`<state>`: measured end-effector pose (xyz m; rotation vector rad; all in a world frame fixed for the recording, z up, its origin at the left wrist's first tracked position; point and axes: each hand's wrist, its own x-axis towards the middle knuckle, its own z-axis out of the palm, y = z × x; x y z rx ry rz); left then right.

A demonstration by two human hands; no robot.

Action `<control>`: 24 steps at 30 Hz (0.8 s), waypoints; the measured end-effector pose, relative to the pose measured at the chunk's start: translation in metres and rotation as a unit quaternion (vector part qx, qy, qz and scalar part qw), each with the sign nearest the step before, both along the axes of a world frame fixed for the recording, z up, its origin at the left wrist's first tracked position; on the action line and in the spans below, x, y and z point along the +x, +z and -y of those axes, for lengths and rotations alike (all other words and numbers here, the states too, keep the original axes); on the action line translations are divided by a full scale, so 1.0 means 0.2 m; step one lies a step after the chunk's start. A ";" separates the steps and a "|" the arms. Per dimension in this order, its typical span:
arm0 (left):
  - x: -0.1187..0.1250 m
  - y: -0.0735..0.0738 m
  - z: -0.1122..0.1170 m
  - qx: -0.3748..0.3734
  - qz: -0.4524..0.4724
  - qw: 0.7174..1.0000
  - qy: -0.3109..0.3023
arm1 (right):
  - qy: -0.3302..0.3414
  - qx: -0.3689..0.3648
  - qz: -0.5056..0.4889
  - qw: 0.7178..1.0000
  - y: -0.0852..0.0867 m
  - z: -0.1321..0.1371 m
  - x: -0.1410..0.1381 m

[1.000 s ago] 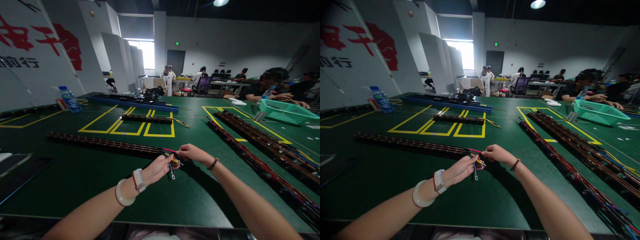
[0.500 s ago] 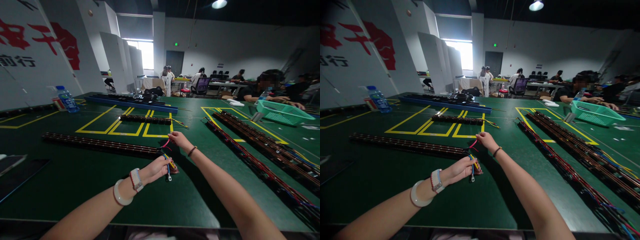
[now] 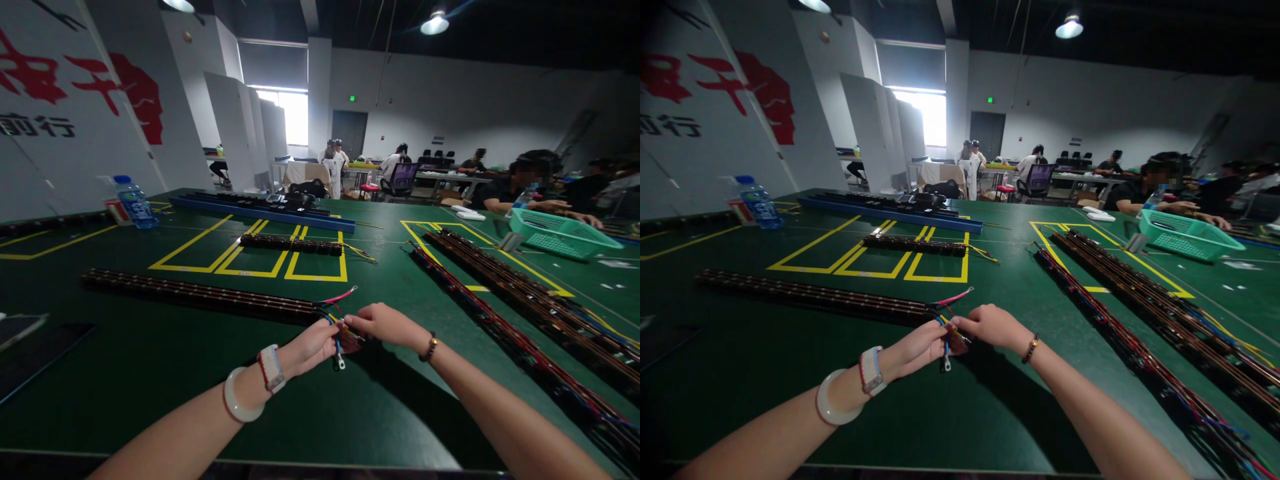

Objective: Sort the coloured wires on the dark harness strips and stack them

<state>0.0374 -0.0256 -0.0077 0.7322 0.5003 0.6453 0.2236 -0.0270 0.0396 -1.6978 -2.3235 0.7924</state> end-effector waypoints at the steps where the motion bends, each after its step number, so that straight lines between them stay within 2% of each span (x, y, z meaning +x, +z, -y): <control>1: 0.00 0.01 0.01 -0.006 0.002 1.000 -0.003 | 0.020 0.009 0.013 1.000 0.01 0.04 -0.01; 4: 0.00 0.03 0.03 -0.029 -0.006 1.000 0.001 | 0.018 0.028 0.035 0.999 0.02 0.10 -0.04; 7: 0.00 0.04 0.05 -0.026 -0.029 0.998 0.045 | -0.005 0.027 0.033 0.999 0.05 0.10 -0.04; 10: 0.00 0.05 0.07 -0.014 -0.046 0.996 0.071 | 0.018 0.045 0.054 0.997 0.09 0.10 -0.05; 13: 0.00 0.06 0.08 0.003 -0.062 0.996 0.070 | 0.009 0.116 0.095 0.989 0.13 0.10 -0.07; 16: -0.01 0.04 0.07 0.017 -0.089 0.995 0.051 | -0.017 0.188 0.090 0.978 0.18 0.07 -0.12; 21: -0.02 -0.04 0.04 0.032 -0.058 0.997 0.032 | 0.009 0.293 0.127 0.948 0.26 -0.02 -0.31; 24: -0.03 -0.03 0.05 0.055 -0.047 0.997 0.014 | 0.056 0.332 0.179 0.925 0.28 -0.08 -0.49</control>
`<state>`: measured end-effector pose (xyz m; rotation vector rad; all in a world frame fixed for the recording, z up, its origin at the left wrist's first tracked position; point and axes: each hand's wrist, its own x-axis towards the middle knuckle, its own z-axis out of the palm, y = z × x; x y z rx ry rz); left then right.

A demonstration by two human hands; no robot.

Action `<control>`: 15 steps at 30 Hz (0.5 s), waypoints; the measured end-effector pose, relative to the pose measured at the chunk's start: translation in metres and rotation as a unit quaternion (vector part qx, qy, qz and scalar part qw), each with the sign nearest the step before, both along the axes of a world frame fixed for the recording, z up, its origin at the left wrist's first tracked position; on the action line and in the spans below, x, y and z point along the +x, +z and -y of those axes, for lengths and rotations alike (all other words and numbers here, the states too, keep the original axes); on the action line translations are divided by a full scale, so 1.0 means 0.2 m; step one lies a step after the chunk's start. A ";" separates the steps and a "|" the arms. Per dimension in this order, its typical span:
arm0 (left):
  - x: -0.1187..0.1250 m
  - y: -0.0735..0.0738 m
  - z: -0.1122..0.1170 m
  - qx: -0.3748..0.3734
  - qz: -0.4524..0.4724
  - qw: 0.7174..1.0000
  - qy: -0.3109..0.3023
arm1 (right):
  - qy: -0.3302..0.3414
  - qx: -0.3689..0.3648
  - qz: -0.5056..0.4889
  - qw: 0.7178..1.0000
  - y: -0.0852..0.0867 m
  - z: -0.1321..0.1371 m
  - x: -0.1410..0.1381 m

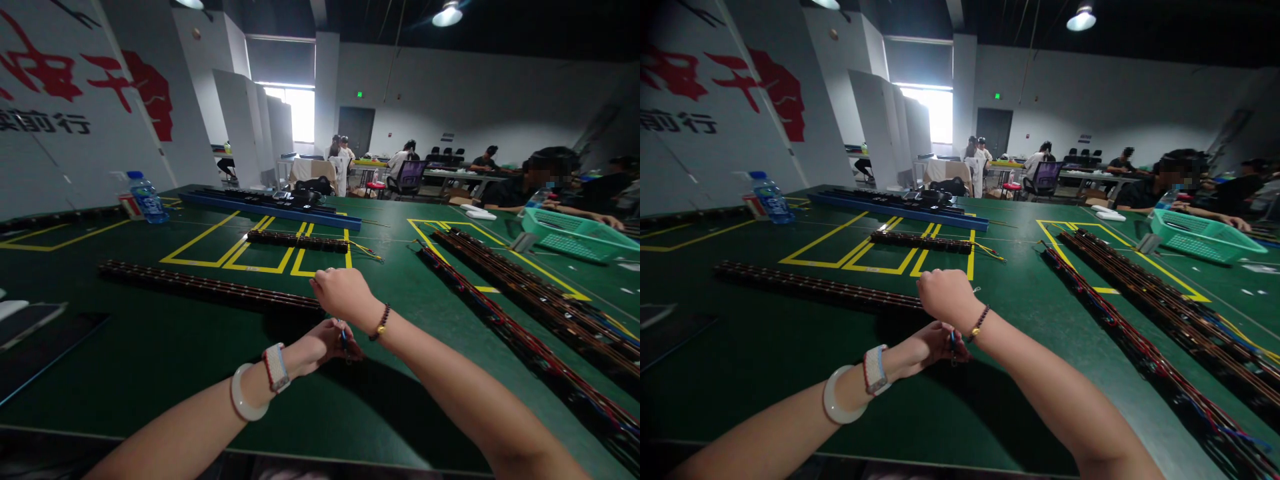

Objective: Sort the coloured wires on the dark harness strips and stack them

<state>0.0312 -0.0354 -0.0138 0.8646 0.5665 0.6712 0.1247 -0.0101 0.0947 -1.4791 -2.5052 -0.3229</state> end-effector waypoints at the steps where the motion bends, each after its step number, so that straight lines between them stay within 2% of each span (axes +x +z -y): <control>1: 0.00 0.02 0.01 0.007 -0.003 1.000 -0.011 | 0.015 0.005 0.019 1.000 -0.01 -0.02 -0.06; 5: -0.01 0.10 0.04 0.024 -0.023 0.999 -0.027 | 0.055 0.001 0.058 0.997 -0.05 -0.07 -0.22; 8: -0.02 0.10 0.04 0.020 -0.008 1.000 -0.019 | 0.054 -0.015 0.054 0.997 -0.04 -0.09 -0.23; 10: -0.01 0.08 0.03 0.005 -0.001 1.000 -0.007 | 0.067 -0.047 0.017 0.996 -0.01 -0.11 -0.15; 12: 0.00 0.05 0.02 -0.015 -0.012 1.000 0.010 | 0.099 -0.100 -0.068 0.988 0.02 -0.13 -0.03; 14: 0.01 0.03 0.01 -0.033 -0.030 0.999 0.012 | 0.116 -0.127 -0.187 0.967 -0.01 -0.17 0.13; 15: 0.01 0.03 0.01 -0.042 -0.035 0.998 0.010 | 0.100 -0.110 -0.242 0.959 -0.04 -0.19 0.21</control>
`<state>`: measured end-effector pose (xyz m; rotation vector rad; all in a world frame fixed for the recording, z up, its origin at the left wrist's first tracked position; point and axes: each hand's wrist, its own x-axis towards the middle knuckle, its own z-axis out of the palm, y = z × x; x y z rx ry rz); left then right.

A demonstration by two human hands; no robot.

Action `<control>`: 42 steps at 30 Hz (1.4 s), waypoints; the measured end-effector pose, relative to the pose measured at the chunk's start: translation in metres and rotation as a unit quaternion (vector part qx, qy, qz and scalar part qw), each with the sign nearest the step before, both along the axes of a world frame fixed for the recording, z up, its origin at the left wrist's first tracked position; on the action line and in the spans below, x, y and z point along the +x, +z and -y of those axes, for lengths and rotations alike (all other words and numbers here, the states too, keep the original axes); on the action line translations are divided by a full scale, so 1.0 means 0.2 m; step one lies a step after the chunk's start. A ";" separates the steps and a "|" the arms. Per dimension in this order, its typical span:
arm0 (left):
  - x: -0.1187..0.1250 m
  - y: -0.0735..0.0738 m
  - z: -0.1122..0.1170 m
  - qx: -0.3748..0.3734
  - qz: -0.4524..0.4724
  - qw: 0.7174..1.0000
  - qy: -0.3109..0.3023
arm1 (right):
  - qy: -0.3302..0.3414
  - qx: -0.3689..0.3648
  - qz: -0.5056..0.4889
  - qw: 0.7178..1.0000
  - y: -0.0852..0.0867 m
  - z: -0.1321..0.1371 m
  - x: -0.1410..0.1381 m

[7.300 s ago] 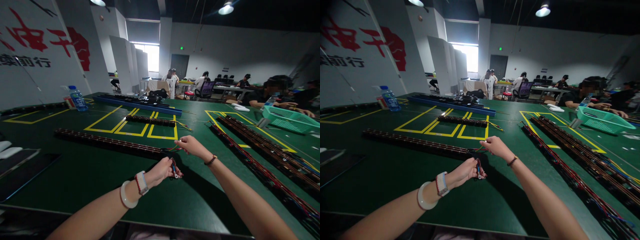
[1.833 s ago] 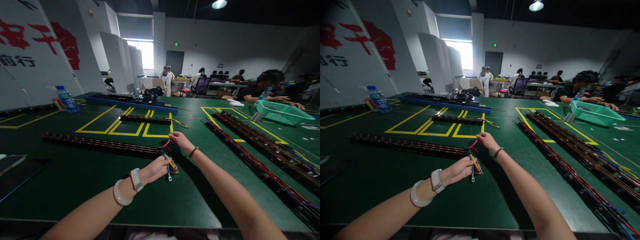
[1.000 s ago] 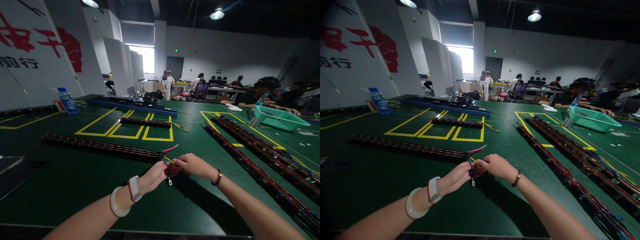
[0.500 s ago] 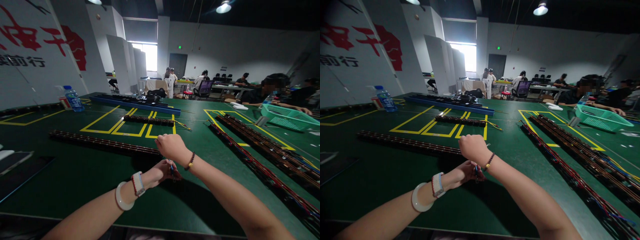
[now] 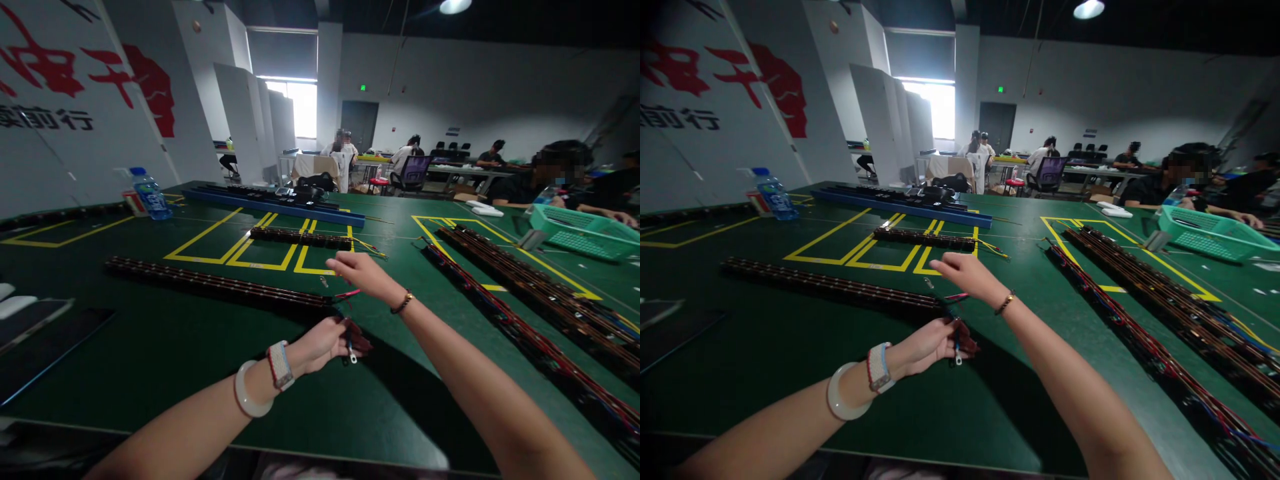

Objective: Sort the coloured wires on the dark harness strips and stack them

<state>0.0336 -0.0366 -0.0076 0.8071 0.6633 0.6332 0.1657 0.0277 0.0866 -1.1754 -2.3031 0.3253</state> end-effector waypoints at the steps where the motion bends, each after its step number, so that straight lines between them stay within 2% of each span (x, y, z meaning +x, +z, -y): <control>1: 0.00 0.00 0.00 -0.008 -0.001 1.000 0.000 | -0.036 0.021 -0.042 0.998 -0.05 -0.02 0.07; 3: -0.01 0.02 0.00 -0.015 -0.001 1.000 0.001 | -0.065 0.039 -0.068 0.995 -0.17 -0.04 0.20; 7: -0.03 0.06 0.02 0.016 -0.043 0.999 0.002 | -0.042 -0.039 -0.069 0.996 -0.40 -0.02 0.33; 9: -0.04 0.08 0.02 0.036 -0.085 0.996 -0.002 | -0.039 -0.078 -0.075 0.993 -0.46 0.00 0.35; 12: -0.05 0.09 0.02 0.065 -0.156 0.986 -0.010 | -0.043 -0.107 -0.103 0.988 -0.49 0.00 0.35; 16: -0.08 0.13 -0.01 0.099 -0.226 0.968 -0.053 | -0.048 -0.131 -0.151 0.979 -0.50 -0.01 0.34; 21: -0.15 0.18 -0.06 0.138 -0.266 0.941 -0.159 | -0.053 -0.108 -0.173 0.977 -0.49 0.00 0.34; 24: -0.18 0.18 -0.09 0.153 -0.271 0.929 -0.202 | -0.055 -0.075 -0.160 0.983 -0.47 0.02 0.33; 26: -0.19 0.16 -0.10 0.153 -0.262 0.930 -0.206 | -0.061 -0.050 -0.141 0.987 -0.45 0.03 0.33; 30: -0.18 0.12 -0.10 0.094 -0.208 0.958 -0.172 | -0.073 -0.043 -0.110 0.990 -0.45 0.03 0.34; 33: -0.15 0.10 -0.09 0.006 -0.094 0.986 -0.141 | -0.072 -0.033 -0.089 0.993 -0.44 0.03 0.34; 35: -0.12 0.10 -0.08 -0.046 -0.021 0.992 -0.113 | -0.093 0.022 -0.100 0.990 -0.40 0.06 0.33; 38: -0.10 0.08 -0.06 -0.080 0.031 0.994 -0.067 | -0.135 0.153 -0.101 0.974 -0.32 0.15 0.28; 40: -0.09 0.06 -0.05 -0.071 0.042 0.996 -0.040 | -0.097 0.236 -0.042 0.966 -0.28 0.22 0.22; 42: -0.08 0.04 -0.03 -0.047 0.040 0.998 -0.006 | -0.004 0.290 0.049 0.956 -0.25 0.29 0.15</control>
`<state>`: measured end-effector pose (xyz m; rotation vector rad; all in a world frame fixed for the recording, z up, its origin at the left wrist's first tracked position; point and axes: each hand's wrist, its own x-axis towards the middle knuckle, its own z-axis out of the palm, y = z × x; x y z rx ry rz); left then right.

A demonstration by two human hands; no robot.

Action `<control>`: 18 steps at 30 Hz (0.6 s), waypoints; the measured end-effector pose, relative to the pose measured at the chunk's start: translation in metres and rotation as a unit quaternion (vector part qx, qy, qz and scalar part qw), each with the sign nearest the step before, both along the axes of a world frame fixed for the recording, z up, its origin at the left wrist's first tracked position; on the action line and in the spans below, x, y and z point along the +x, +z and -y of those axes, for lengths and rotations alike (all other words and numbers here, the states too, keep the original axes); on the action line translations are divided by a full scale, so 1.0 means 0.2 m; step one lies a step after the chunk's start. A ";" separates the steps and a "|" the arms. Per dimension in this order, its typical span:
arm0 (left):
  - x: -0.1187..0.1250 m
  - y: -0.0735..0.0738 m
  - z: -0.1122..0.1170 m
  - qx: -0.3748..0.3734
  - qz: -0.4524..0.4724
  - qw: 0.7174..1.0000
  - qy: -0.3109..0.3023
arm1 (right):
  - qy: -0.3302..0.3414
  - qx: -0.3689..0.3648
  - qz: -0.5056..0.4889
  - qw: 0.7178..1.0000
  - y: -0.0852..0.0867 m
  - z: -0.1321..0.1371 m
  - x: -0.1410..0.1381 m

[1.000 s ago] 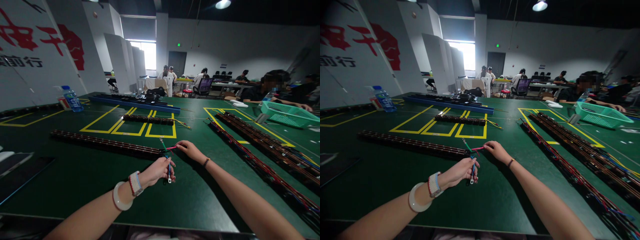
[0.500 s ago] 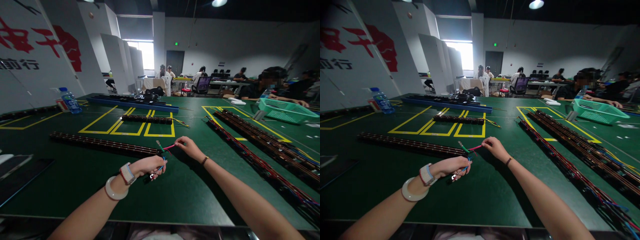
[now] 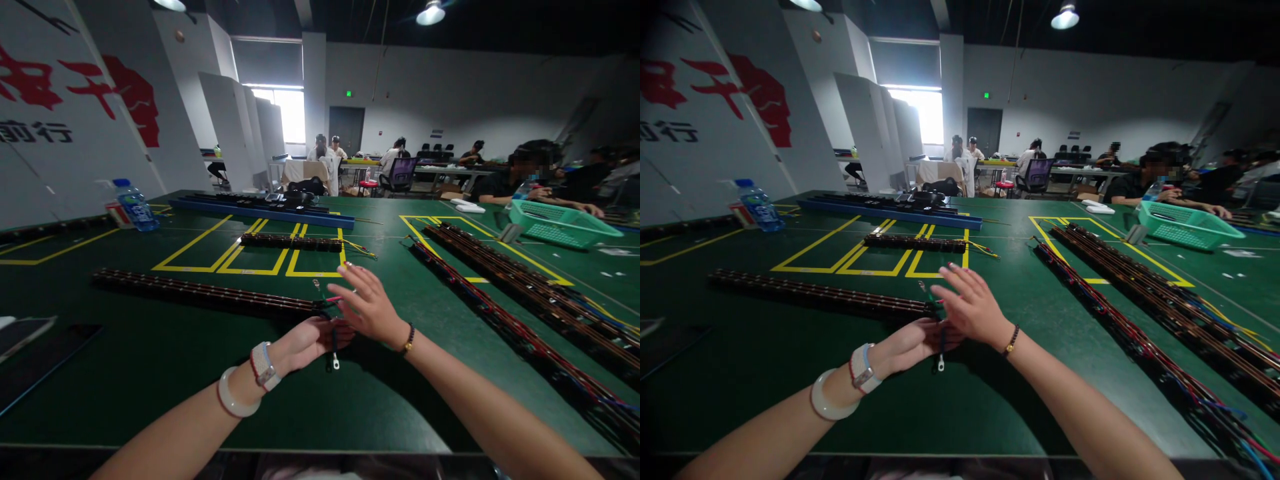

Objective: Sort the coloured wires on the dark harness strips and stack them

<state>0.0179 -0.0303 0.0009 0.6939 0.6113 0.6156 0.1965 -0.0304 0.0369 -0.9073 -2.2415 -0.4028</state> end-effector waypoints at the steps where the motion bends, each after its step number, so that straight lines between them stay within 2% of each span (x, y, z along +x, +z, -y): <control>1: 0.01 -0.01 0.00 0.011 -0.006 1.000 0.019 | 0.035 0.010 0.060 0.998 0.00 0.02 -0.03; 3: 0.02 -0.03 0.01 0.021 -0.019 0.999 0.047 | 0.075 0.010 0.150 0.986 0.00 0.05 -0.07; 4: 0.03 -0.04 0.00 0.021 -0.022 0.998 0.051 | 0.072 0.007 0.173 0.982 -0.01 0.05 -0.08; 9: 0.05 -0.03 -0.01 0.019 -0.015 1.000 0.001 | -0.049 -0.037 0.167 0.984 0.00 0.02 -0.03; 11: 0.04 -0.01 -0.01 0.032 -0.015 0.999 -0.010 | -0.085 -0.090 0.154 0.980 0.02 0.00 0.00; 14: 0.03 0.00 -0.01 0.033 -0.023 0.999 -0.015 | -0.116 -0.210 0.095 0.966 0.02 -0.05 0.03; 16: 0.03 0.00 0.00 0.025 -0.026 0.999 -0.020 | -0.121 -0.282 0.043 0.951 -0.01 -0.11 0.05; 18: 0.03 0.01 0.00 0.021 -0.024 0.999 -0.020 | -0.132 -0.316 -0.011 0.940 -0.06 -0.16 0.07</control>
